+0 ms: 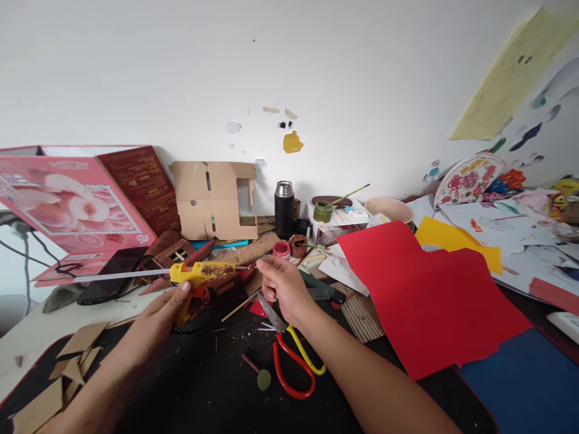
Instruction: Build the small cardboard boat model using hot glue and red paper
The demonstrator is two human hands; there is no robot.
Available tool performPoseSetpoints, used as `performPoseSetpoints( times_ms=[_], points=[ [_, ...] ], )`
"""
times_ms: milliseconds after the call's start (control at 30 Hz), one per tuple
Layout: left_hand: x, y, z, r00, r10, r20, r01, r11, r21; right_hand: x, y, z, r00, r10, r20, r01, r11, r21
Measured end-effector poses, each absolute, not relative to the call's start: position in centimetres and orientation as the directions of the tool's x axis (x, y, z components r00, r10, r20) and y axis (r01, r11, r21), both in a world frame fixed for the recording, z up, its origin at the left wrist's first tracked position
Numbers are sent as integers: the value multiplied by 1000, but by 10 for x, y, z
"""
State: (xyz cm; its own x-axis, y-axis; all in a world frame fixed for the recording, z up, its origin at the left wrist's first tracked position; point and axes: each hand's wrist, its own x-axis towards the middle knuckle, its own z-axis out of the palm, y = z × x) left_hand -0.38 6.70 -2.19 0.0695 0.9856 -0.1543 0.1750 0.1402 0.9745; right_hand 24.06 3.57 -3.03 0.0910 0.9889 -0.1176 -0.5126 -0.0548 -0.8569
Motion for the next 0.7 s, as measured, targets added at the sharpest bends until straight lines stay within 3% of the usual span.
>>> performPoseSetpoints(
  times_ms=[700],
  points=[
    [-4,67,-25,64,981,-186,140,176,974,240,36,-31,81,989,-125,-513,-66,-856]
  ],
)
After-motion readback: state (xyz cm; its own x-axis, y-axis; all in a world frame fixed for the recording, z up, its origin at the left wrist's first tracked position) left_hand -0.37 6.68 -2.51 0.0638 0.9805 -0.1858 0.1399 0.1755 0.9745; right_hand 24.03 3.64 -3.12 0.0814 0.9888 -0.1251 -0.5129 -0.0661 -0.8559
